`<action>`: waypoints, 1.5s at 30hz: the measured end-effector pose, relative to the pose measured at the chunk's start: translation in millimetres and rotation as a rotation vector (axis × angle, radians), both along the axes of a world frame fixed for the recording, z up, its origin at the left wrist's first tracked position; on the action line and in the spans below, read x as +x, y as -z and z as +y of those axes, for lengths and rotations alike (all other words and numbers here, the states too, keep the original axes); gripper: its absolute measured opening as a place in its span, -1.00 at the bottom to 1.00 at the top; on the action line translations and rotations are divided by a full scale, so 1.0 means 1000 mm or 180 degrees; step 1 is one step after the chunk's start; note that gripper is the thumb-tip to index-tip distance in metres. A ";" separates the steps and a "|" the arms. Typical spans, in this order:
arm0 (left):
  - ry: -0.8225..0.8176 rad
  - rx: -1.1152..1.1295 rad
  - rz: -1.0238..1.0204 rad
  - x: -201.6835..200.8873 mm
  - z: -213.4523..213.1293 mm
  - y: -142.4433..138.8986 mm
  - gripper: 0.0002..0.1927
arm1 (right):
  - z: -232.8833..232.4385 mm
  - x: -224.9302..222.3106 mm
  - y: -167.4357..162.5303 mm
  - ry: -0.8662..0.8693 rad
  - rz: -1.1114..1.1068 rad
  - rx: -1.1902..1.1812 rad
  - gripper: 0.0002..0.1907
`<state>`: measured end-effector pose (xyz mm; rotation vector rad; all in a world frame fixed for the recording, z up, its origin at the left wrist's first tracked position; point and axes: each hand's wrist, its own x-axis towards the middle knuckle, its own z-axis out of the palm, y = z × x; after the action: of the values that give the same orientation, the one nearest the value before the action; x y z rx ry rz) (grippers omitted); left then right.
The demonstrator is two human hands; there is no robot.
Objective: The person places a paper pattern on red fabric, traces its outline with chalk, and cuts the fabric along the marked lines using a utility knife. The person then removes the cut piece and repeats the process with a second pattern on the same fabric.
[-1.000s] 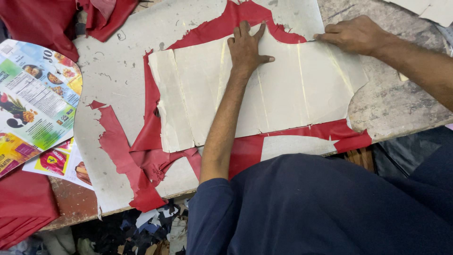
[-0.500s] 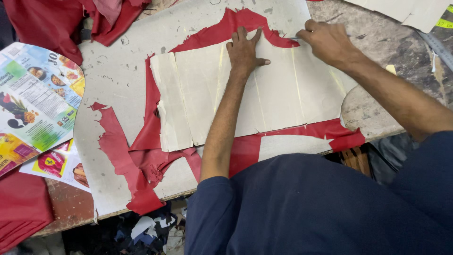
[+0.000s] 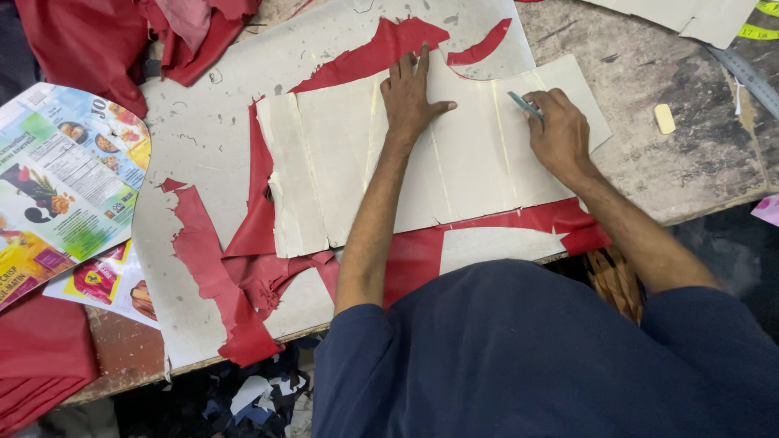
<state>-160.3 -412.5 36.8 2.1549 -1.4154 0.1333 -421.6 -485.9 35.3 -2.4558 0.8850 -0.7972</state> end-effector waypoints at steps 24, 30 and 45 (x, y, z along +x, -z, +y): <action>0.0792 0.0086 0.0525 -0.051 0.100 0.040 -0.61 | 0.109 -0.125 0.000 -0.0190 0.0379 0.0010 -0.72; 0.0919 -0.0084 0.0482 -0.079 0.161 0.051 -0.60 | 0.118 -0.106 0.026 -0.1148 0.0208 -0.0832 -0.86; 0.0549 -0.0151 0.0643 -0.073 0.179 0.049 -0.57 | 0.123 -0.068 0.031 -0.1046 -0.0161 -0.0213 -0.82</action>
<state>-232.9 -233.5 -12.4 1.9376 -1.4557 -0.1110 -490.0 -362.8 4.0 -2.5338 0.4246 -0.7746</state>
